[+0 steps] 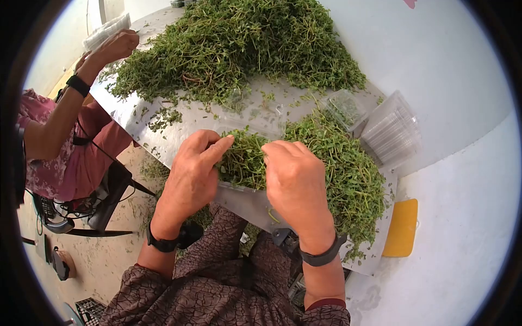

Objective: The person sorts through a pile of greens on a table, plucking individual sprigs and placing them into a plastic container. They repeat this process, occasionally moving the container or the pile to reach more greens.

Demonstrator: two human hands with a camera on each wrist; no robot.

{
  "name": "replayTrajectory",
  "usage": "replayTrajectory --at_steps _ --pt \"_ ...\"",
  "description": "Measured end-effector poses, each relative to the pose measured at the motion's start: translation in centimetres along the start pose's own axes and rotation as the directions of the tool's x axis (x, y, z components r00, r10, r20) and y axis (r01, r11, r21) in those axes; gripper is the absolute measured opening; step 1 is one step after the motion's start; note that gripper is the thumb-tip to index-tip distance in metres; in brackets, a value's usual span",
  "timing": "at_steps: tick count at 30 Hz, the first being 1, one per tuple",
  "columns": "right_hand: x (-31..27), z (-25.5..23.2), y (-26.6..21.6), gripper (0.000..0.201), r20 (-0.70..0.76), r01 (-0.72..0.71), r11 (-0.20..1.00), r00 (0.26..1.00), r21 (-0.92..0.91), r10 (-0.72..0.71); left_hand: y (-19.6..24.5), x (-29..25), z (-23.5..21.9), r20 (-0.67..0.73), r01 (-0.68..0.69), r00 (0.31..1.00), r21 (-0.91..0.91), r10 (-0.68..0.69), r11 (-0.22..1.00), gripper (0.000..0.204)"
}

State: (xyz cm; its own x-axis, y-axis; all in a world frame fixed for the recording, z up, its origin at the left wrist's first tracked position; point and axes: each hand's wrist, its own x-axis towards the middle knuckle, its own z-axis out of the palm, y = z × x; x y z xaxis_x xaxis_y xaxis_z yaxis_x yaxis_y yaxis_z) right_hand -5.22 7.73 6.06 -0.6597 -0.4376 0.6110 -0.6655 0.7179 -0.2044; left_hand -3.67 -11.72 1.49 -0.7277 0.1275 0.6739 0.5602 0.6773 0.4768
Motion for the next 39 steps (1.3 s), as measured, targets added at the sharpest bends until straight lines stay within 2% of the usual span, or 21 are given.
replayTrajectory --at_steps 2,4,6,8,9,11,16,18,22,24,27,28,30,33,35,38,39 --pt "0.0 -1.0 -0.4 0.025 0.068 -0.085 0.994 0.994 0.070 0.081 -0.1 -0.2 -0.1 0.006 0.031 1.000 -0.061 -0.030 0.998 0.047" --pt "-0.2 -1.5 -0.5 0.027 0.067 -0.106 0.991 0.993 0.075 0.101 -0.2 -0.2 -0.1 0.015 0.058 0.998 -0.119 -0.057 0.991 0.045" --pt "-0.6 -2.0 -0.6 0.029 0.065 -0.126 0.989 0.991 0.081 0.121 0.0 -0.3 -0.1 -0.104 0.083 0.989 -0.187 -0.104 0.979 0.037" --pt "-1.0 -2.3 -0.6 0.032 0.091 -0.176 0.978 0.982 0.109 0.167 -0.5 -0.5 -0.3 -0.112 0.072 0.990 -0.162 -0.091 0.984 0.034" --pt "-1.1 -2.1 -0.5 0.032 0.091 -0.177 0.978 0.982 0.110 0.168 -0.7 -0.6 -0.3 -0.117 0.056 0.991 -0.138 -0.073 0.989 0.031" --pt "-1.3 -1.6 -0.2 0.034 0.123 -0.072 0.992 0.991 0.106 0.058 -0.8 -0.7 -0.1 -0.110 0.052 0.992 -0.128 -0.066 0.990 0.028" --pt "-1.3 -2.3 -0.6 0.039 0.159 -0.077 0.995 0.985 0.059 0.067 -0.4 -0.7 -0.3 -0.096 0.085 0.991 -0.134 -0.098 0.987 0.017" --pt "-1.2 -2.6 -0.7 0.038 0.164 -0.085 0.994 0.984 0.062 0.073 0.1 -0.7 -0.5 -0.037 0.206 0.977 -0.115 -0.212 0.972 0.014" --pt "-1.6 -1.8 -0.9 0.036 0.221 -0.085 0.994 0.973 0.063 0.069 -0.4 -0.5 -0.1 -0.015 0.125 0.992 -0.131 -0.128 0.983 0.019" --pt "-1.8 -1.5 -0.6 0.035 0.235 -0.071 0.996 0.970 0.052 0.057 -0.5 -0.2 -0.5 -0.003 -0.016 1.000 -0.036 0.016 0.999 0.026" --pt "-2.0 -1.3 -0.4 0.033 0.257 -0.058 0.997 0.965 0.046 0.045 0.0 -0.1 -1.7 0.083 -0.035 0.996 -0.054 0.040 0.998 0.036" --pt "-2.0 -1.2 -0.3 0.032 0.260 -0.057 0.997 0.965 0.048 0.043 0.1 -0.2 -2.1 0.087 -0.032 0.996 -0.049 0.037 0.998 0.036" --pt "-1.9 -1.4 -0.2 0.032 0.252 -0.061 0.996 0.967 0.068 0.042 0.1 -0.4 -2.9 0.064 0.034 0.998 -0.159 -0.024 0.987 0.043" --pt "-1.9 -1.8 -0.3 0.033 0.235 -0.068 0.993 0.971 0.097 0.044 -1.0 -1.0 -3.7 0.046 0.083 0.996 -0.240 -0.074 0.967 0.044" --pt "-2.1 -2.1 -0.2 0.034 0.185 -0.080 0.994 0.981 0.077 0.065 -1.5 -1.3 -3.9 0.014 0.066 0.998 -0.214 -0.065 0.975 0.043" --pt "-2.2 -2.3 -0.4 0.039 0.195 -0.110 0.991 0.976 0.071 0.094 -1.4 -1.3 -4.1 -0.020 0.089 0.995 -0.214 -0.095 0.973 0.036" --pt "-2.2 -2.3 -0.5 0.042 0.197 -0.130 0.989 0.974 0.076 0.113 -1.2 -1.2 -4.0 0.013 0.027 1.000 -0.182 -0.025 0.983 0.034"
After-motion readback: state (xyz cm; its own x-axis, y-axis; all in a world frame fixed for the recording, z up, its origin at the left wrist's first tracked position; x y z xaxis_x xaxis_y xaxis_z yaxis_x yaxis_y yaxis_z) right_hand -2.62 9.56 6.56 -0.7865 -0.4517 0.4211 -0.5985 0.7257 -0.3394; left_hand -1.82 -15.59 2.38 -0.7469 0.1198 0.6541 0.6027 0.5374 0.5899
